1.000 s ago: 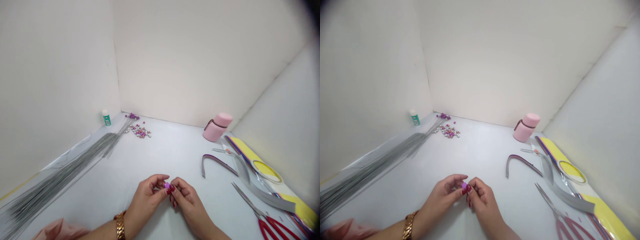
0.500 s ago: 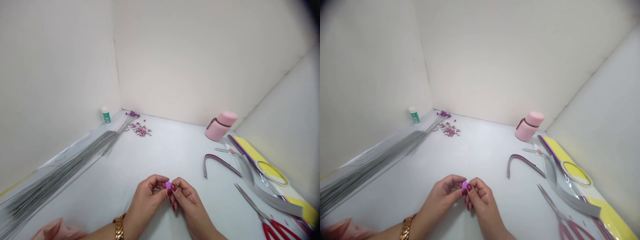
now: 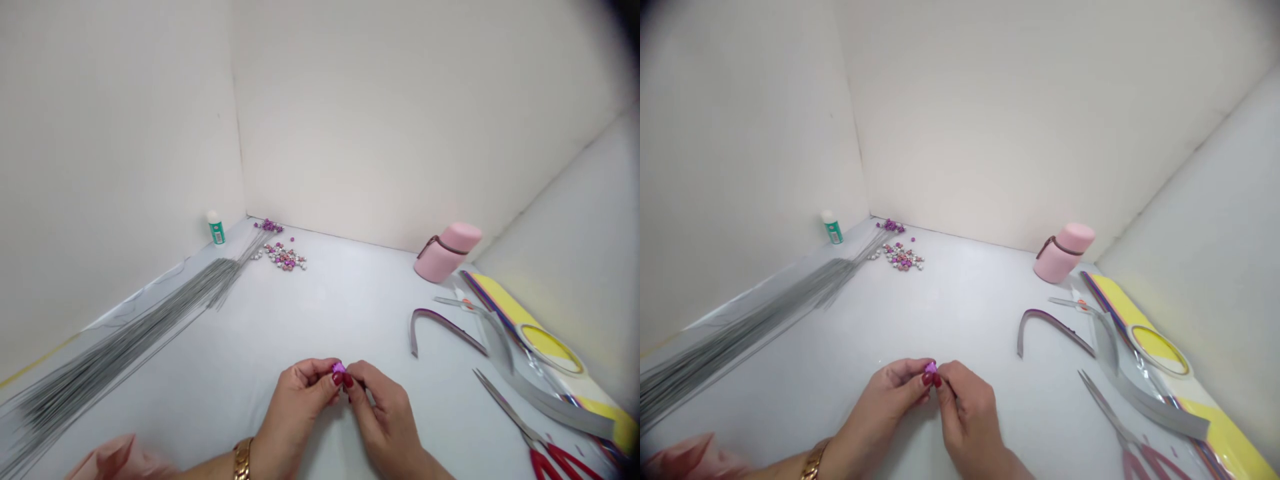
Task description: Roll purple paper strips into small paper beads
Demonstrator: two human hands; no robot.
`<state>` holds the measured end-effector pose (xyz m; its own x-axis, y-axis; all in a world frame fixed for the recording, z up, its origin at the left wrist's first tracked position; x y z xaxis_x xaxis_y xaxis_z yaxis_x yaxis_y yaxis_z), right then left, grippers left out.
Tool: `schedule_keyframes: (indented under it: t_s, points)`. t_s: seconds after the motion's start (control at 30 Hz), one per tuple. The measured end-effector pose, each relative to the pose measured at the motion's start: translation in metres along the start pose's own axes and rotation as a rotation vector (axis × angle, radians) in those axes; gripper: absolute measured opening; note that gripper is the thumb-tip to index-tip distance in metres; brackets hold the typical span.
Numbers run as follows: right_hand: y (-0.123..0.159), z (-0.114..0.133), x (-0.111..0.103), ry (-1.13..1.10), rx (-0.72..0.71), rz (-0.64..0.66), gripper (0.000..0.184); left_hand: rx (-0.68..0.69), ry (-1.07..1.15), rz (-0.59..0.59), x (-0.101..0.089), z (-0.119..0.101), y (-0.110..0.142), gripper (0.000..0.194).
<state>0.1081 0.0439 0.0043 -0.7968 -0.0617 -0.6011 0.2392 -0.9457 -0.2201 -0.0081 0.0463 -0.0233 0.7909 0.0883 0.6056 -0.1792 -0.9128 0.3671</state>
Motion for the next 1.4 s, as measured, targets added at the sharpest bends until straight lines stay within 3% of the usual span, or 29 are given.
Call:
schedule_keyframes:
  t_s: [0.07,0.2,0.3,0.53,0.73,0.97,1.23,1.4]
  points:
    - [-0.002,-0.002,0.001,-0.055,0.028,0.027,0.018,0.032,-0.054,0.035,0.000,-0.004,-0.001,0.021]
    - [-0.003,-0.008,0.009,-0.389,0.239,0.119,0.023,0.195,-0.309,0.145,0.002,-0.021,0.000,0.025]
    - [-0.002,-0.007,0.011,-0.490,0.280,0.135,0.025,0.273,-0.502,0.206,0.004,-0.027,0.002,0.016]
    - [-0.002,-0.002,0.003,-0.277,0.157,0.045,0.025,0.082,-0.242,0.185,0.003,-0.014,-0.004,0.023]
    - [-0.003,-0.011,0.008,-0.395,0.279,0.085,0.024,0.131,-0.219,0.201,0.004,-0.015,-0.003,0.018]
    - [-0.002,-0.012,0.009,-0.336,0.214,0.124,0.023,0.174,-0.359,0.178,0.005,-0.019,0.000,0.007]
    - [0.000,-0.012,0.018,-0.652,0.342,0.192,0.024,0.157,-0.211,0.222,0.008,-0.013,0.004,0.007]
    - [0.001,-0.009,0.012,-0.467,0.236,0.129,0.023,0.157,-0.183,0.199,0.007,-0.013,0.003,0.009]
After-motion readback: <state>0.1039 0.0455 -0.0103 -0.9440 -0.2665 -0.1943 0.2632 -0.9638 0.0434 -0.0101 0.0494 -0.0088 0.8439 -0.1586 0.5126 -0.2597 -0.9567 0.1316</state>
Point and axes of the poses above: each hand's wrist, its own y-axis away from the middle knuckle, its own x-axis out of the palm, z = x × y, the point moved 4 cm from there along -y, towards the middle knuckle, and after that the axes turned 10 degrees about y, right-handed, at the moved point
